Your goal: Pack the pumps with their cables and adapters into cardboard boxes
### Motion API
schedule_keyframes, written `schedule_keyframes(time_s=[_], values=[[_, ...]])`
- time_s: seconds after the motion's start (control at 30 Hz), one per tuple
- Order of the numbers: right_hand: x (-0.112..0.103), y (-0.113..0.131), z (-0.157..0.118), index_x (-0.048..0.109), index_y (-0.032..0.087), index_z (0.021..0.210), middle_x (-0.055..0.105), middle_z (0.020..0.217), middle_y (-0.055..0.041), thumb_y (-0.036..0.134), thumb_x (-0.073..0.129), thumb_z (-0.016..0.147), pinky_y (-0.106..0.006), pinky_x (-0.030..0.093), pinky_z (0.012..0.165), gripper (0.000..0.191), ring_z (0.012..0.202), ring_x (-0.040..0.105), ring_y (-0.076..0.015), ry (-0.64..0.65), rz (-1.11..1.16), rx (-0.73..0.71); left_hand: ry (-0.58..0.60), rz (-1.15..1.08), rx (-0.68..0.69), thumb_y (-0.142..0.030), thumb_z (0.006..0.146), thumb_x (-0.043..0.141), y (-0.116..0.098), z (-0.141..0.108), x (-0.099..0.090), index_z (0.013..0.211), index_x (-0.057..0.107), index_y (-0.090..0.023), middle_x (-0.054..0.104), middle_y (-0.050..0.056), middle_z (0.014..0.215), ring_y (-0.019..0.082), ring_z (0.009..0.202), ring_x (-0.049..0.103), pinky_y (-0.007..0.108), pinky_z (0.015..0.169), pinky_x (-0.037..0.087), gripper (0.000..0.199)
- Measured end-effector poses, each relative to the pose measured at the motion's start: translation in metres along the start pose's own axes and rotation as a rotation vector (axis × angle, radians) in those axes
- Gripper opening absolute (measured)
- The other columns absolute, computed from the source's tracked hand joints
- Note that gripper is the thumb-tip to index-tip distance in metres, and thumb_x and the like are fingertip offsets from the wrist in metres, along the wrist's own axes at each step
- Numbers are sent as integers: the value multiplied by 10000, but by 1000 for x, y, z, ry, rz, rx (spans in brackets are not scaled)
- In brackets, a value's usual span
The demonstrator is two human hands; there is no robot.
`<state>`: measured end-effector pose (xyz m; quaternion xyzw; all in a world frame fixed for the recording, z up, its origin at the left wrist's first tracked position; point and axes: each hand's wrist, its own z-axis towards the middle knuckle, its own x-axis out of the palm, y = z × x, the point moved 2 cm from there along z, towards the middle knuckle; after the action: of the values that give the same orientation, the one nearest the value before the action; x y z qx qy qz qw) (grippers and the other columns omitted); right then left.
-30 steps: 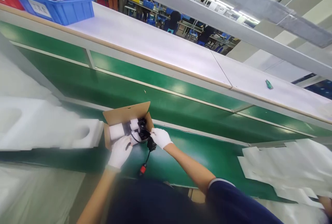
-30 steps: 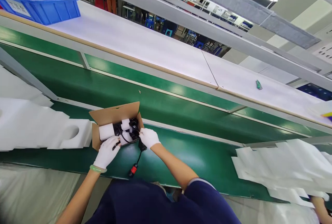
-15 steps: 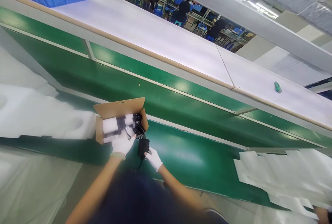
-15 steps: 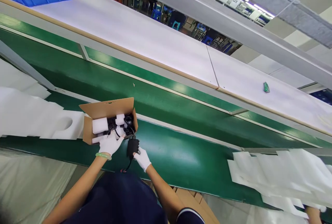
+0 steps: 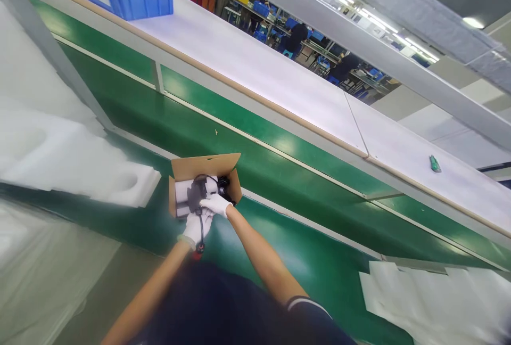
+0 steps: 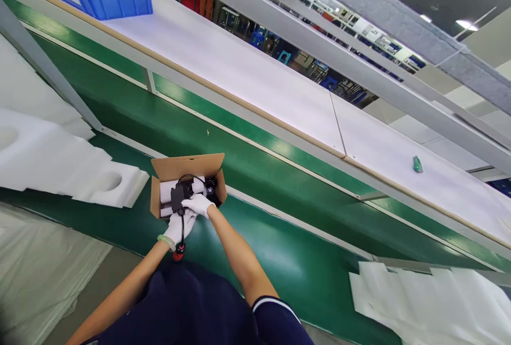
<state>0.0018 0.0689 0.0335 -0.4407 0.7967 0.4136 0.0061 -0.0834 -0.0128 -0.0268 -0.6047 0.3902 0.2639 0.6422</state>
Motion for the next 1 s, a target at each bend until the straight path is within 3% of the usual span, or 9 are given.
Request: schedule_keyframes(time_s=[0.13, 0.23, 0.33, 0.4, 0.47, 0.53, 0.67, 0.8, 1.0], values=[[-17, -5, 5, 634, 140, 785, 705, 806, -91, 293, 504, 861, -266, 540, 676, 215, 729, 673, -179, -70, -263, 51, -2, 56, 67, -255, 894, 523, 8, -17, -7, 971, 639, -133, 638, 91, 1017, 224, 1007, 574, 444, 944, 429, 185], [-23, 0, -2, 643, 148, 1023, 668, 1073, -143, 290, 514, 841, -372, 481, 887, 265, 1012, 626, -268, -219, -437, 49, -3, 81, 108, -154, 859, 460, 14, -19, -12, 865, 672, -148, 669, 103, 909, 250, 965, 584, 441, 962, 395, 212], [-6, 18, -7, 417, 204, 1364, 494, 1353, -143, 392, 472, 865, -399, 443, 943, 536, 1142, 545, -282, -363, -604, -109, -2, 92, 115, -169, 847, 447, 16, -14, -14, 906, 685, -157, 681, 121, 968, 274, 986, 583, 446, 942, 392, 246], [14, 29, -3, 260, 207, 1452, 344, 1460, -162, 472, 496, 837, -412, 456, 921, 710, 1176, 505, -301, -407, -753, -202, -2, 104, 101, -166, 831, 449, 16, -10, -14, 994, 682, -138, 667, 151, 1060, 301, 1036, 571, 456, 913, 396, 285], [29, 33, 6, 206, 181, 1465, 272, 1481, -195, 479, 542, 801, -438, 458, 911, 802, 1198, 470, -326, -414, -841, -181, 5, 119, 86, -164, 816, 456, 17, -8, -13, 1025, 678, -117, 663, 176, 1068, 319, 1020, 580, 462, 862, 407, 308], [35, 29, 19, 236, 176, 1442, 328, 1437, -195, 449, 552, 799, -431, 456, 921, 767, 1185, 479, -310, -421, -782, -111, 16, 128, 88, -174, 818, 462, 17, -8, -12, 982, 685, -114, 676, 171, 1012, 312, 968, 597, 450, 814, 413, 284], [31, 6, 38, 303, 256, 1399, 469, 1350, -99, 422, 533, 838, -322, 468, 923, 628, 1094, 573, -207, -359, -353, -82, 17, 140, 137, -183, 853, 439, 19, -12, -11, 974, 666, -136, 671, 130, 1016, 280, 996, 580, 431, 805, 404, 262], [31, -14, 43, 297, 302, 1421, 570, 1257, -53, 413, 515, 866, -325, 484, 898, 607, 1041, 612, -198, -388, -64, -75, 25, 162, 158, -165, 844, 444, 21, -13, -11, 920, 664, -118, 656, 149, 1007, 293, 982, 567, 433, 770, 405, 237], [31, -12, 51, 369, 236, 1382, 527, 1289, -97, 365, 558, 819, -352, 459, 949, 608, 1096, 578, -221, -467, -122, -70, 21, 159, 140, -169, 835, 455, 29, -9, -11, 1022, 654, -132, 629, 151, 1123, 297, 1071, 553, 408, 735, 451, 276]])
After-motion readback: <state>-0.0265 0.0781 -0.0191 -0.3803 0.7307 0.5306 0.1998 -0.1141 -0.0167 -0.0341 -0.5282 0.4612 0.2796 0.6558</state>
